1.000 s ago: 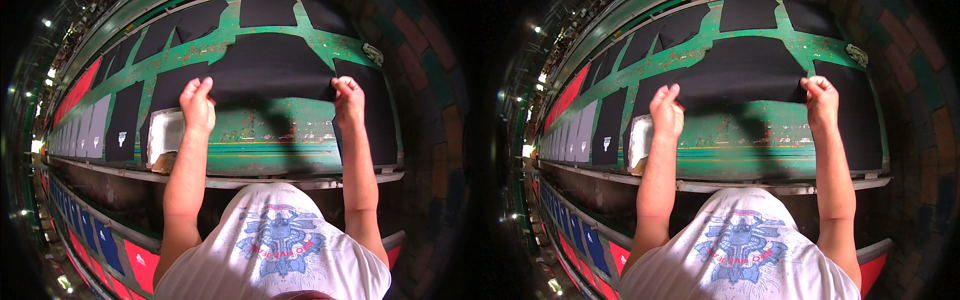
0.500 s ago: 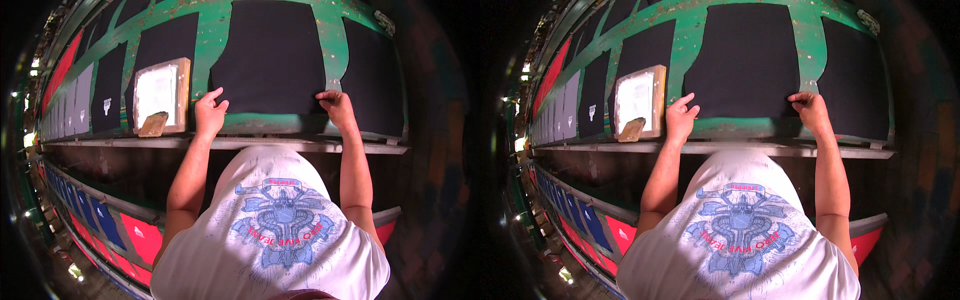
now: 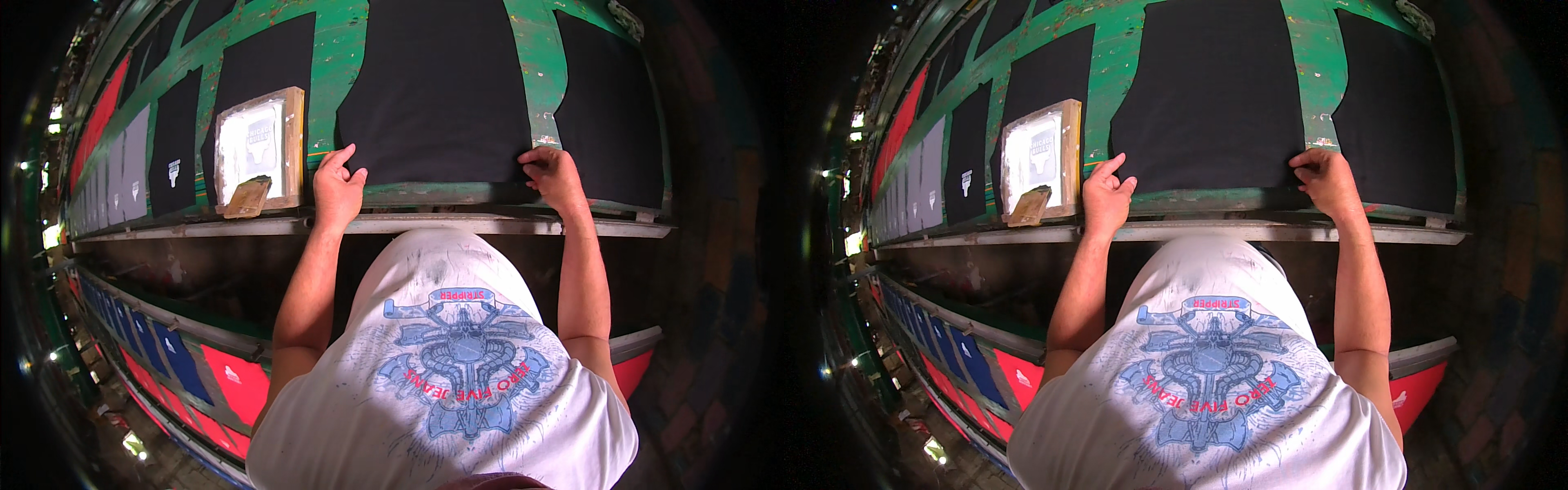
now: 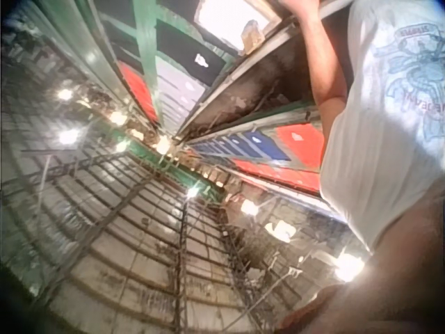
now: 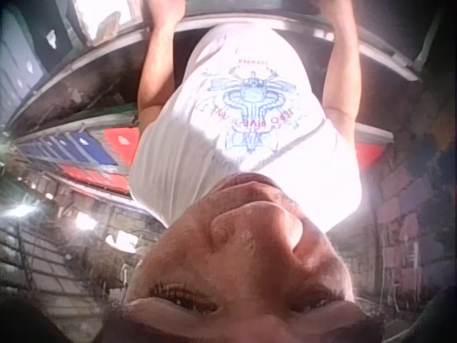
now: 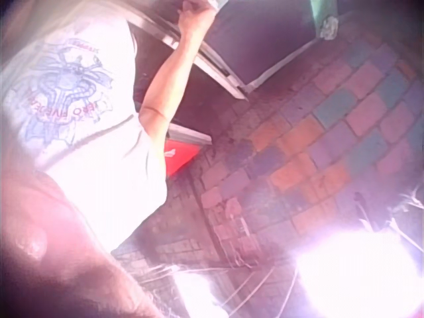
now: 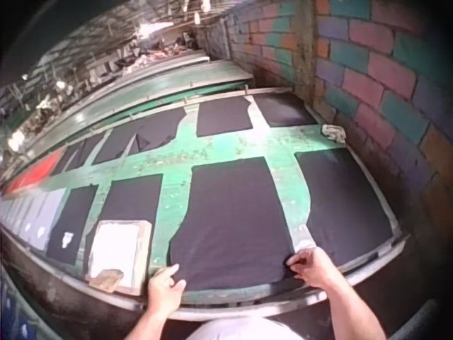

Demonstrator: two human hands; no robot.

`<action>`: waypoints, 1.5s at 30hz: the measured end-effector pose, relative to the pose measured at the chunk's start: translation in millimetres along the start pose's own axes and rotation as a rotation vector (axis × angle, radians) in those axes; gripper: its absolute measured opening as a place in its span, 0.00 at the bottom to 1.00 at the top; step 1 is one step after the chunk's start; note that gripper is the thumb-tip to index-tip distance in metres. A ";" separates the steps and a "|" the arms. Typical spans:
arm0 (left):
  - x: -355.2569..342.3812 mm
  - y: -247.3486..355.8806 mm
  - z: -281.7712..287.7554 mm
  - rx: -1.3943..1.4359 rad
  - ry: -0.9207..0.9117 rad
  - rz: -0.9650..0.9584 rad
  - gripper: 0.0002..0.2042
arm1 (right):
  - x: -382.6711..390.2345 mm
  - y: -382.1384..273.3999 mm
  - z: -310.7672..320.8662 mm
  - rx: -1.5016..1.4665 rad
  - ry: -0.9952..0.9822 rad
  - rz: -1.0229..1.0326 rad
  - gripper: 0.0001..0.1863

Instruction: The person aligns black t-shirts on a green printing table, then uses a squeegee to pull white ink across a screen-printing frame to imprint a logo. The person repeats this process on several shirts, lifting each one to check the print and placing it back down.

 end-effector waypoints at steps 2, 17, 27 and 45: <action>1.0 1.7 1.2 -0.047 0.012 -0.030 0.27 | 0.3 1.9 -2.5 -0.001 -0.007 0.003 0.09; 12.7 21.5 -5.5 -0.274 0.029 -0.089 0.34 | 7.5 -6.0 2.3 0.508 0.138 0.119 0.11; 3.5 46.2 121.8 -0.148 0.339 -0.446 0.13 | 24.1 -104.0 -30.2 0.562 0.333 0.515 0.11; -108.7 -169.6 288.2 -0.084 0.227 -0.142 0.24 | -144.6 -368.2 -397.3 0.609 -0.183 0.900 0.34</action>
Point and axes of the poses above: each hand's wrist, its own x-axis away from the middle knuckle, its own z-axis out of the back of the hand, y = z × x, the point moved 7 cm from there along -x, towards the middle knuckle, and after that the axes turned 1 degree about -y, right-handed, at the moved point
